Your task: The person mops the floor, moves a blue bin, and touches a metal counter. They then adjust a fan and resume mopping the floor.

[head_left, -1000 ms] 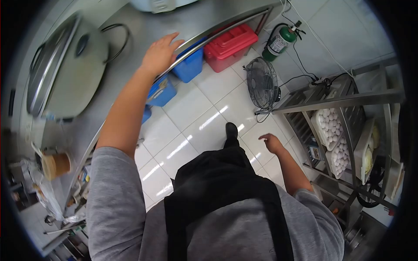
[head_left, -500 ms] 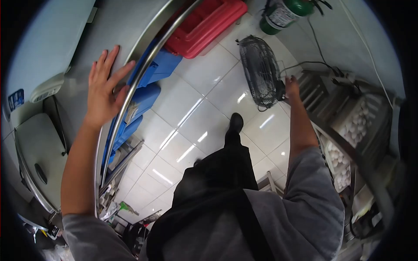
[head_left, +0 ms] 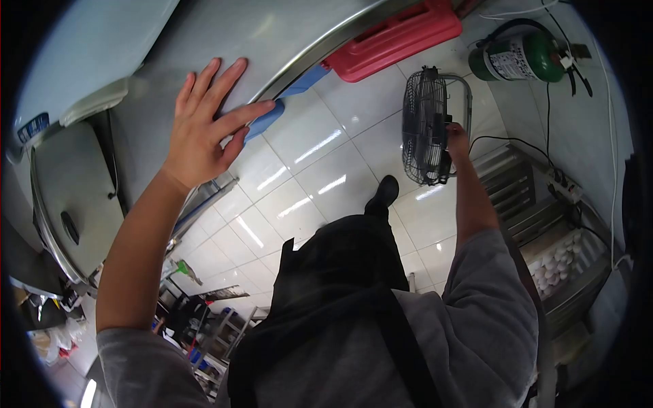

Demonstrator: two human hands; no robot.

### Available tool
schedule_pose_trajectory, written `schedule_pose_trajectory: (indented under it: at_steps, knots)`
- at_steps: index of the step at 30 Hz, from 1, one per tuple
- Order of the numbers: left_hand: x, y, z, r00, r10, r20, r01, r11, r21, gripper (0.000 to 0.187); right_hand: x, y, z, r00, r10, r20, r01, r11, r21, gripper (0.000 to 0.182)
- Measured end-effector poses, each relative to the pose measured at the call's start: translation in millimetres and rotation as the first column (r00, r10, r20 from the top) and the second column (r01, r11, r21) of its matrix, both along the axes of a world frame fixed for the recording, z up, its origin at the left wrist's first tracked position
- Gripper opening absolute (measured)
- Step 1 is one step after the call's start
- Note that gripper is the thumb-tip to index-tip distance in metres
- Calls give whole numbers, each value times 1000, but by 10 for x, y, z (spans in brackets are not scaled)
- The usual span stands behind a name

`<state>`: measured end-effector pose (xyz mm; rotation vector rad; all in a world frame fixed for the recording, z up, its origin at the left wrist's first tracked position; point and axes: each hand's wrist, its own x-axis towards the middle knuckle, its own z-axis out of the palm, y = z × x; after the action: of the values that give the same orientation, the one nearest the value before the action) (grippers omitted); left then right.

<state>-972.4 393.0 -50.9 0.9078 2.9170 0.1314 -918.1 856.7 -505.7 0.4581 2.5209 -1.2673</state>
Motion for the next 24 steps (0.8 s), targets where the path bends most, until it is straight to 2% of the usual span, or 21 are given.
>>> schedule_pose_trajectory:
  at_steps: [1, 2, 5, 9, 11, 12, 15, 20, 22, 24]
  knots:
    - [0, -8, -1, 1000, -9, -8, 9, 1000, 1, 59, 26, -210, 21, 996, 16, -84, -18, 1000, -21, 12]
    - [2, -18, 1, 1000, 2, -7, -2, 1000, -4, 59, 61, -340, -114, 997, 6, -76, -6, 1000, -7, 12]
    - [-1, -30, -10, 999, -36, -14, 36, 999, -7, 53, 54, -605, -38, 999, -52, -10, 51, 997, -66, 13]
    - [5, -30, -15, 1000, -14, -21, 14, 1000, 13, 60, -119, -528, 84, 998, 25, -53, -25, 1000, -6, 13]
    - [7, -20, -19, 1000, -10, -14, 11, 1000, 11, 60, -308, -493, 370, 976, 73, 205, -90, 993, 78, 13]
    - [6, -13, -16, 1000, -7, -17, 7, 1000, 5, 60, -326, -410, 236, 988, 155, -23, -148, 972, 180, 13]
    - [9, -18, -30, 1000, -4, -15, 4, 1000, -9, 60, -491, -136, 13, 969, 237, -72, -215, 949, 231, 12]
    - [10, -21, -36, 1000, -6, -24, 6, 1000, -8, 61, -655, 211, -28, 977, 207, -47, -193, 957, 216, 15]
    - [9, -20, -32, 1000, -22, -15, 22, 1000, -19, 51, -731, 344, -64, 979, 198, -46, -185, 961, 204, 16]
    - [16, -23, -37, 1000, -21, -16, 20, 999, -25, 50, -787, 482, -107, 977, 199, -75, -179, 961, 209, 15]
